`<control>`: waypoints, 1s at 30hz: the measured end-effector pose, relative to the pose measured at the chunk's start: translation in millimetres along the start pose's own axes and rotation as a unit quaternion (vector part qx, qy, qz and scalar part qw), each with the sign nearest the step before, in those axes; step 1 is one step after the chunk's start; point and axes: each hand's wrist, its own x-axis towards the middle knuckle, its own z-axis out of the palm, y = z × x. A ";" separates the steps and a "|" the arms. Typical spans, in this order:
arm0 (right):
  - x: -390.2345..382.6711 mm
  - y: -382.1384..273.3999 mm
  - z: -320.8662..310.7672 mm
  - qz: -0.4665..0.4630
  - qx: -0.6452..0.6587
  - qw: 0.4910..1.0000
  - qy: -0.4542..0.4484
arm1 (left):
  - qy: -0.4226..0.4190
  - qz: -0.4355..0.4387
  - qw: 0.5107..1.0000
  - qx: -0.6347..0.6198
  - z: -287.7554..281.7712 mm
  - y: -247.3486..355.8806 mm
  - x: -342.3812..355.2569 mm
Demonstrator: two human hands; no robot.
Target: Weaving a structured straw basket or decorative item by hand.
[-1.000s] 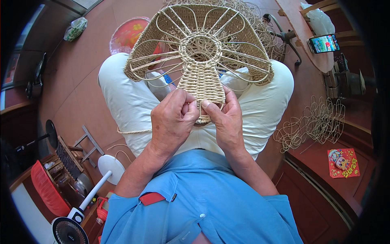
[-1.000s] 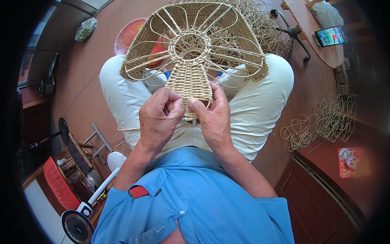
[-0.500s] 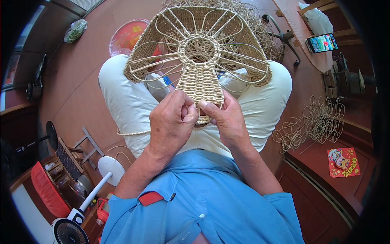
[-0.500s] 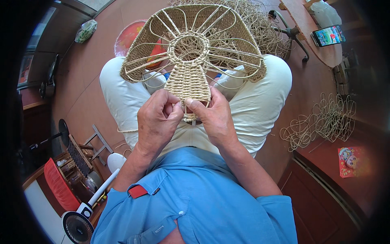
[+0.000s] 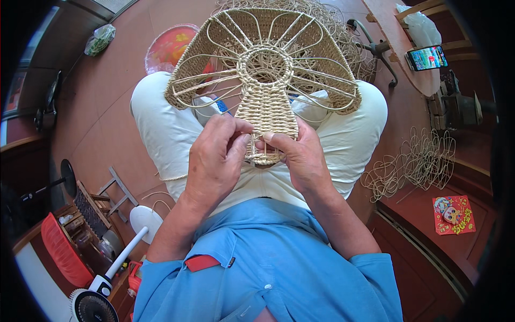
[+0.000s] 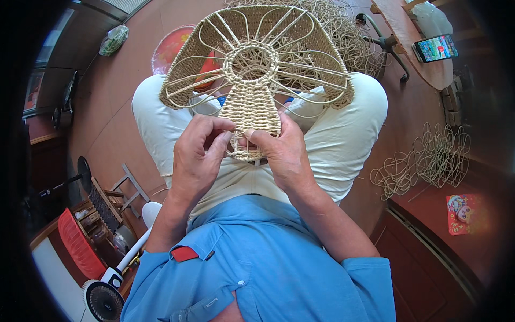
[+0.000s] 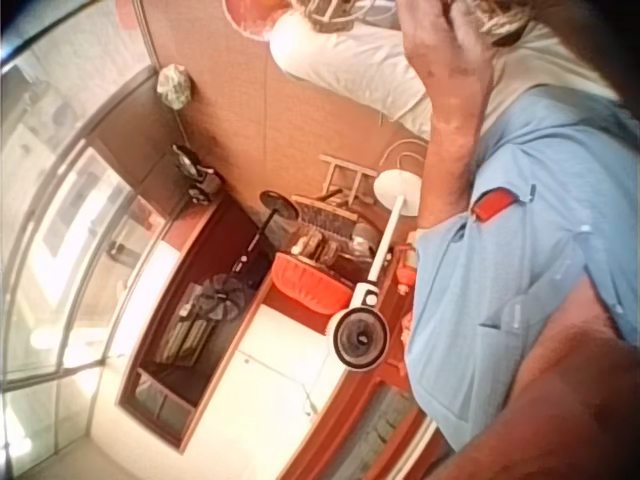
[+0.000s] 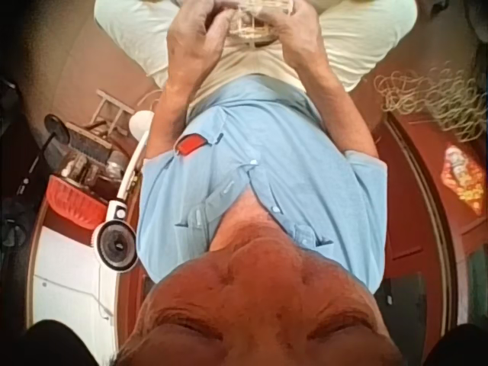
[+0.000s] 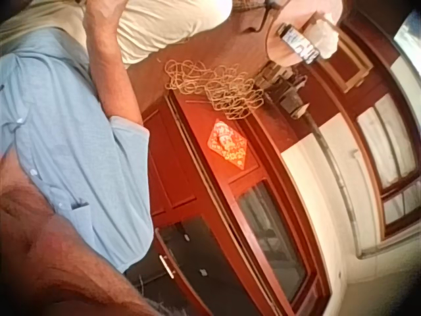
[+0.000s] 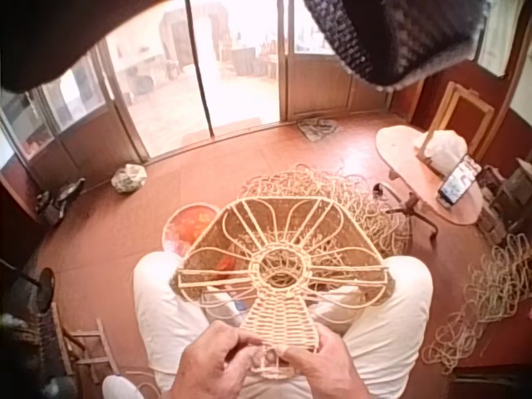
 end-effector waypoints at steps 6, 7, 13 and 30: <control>0.4 1.0 -0.6 0.001 -0.007 1.000 -0.002 | 0.022 0.119 0.979 0.165 1.1 -1.0 1.7; -1.0 0.0 0.4 0.006 -0.006 1.000 0.006 | 0.016 0.124 0.977 0.171 0.2 -0.8 1.1; -1.1 1.8 0.8 0.002 0.006 1.000 0.012 | 0.038 0.168 0.968 0.184 5.0 3.2 -5.8; 0.7 -2.7 -1.1 0.009 -0.026 0.999 0.040 | 0.051 0.182 0.954 0.233 17.1 8.2 -7.1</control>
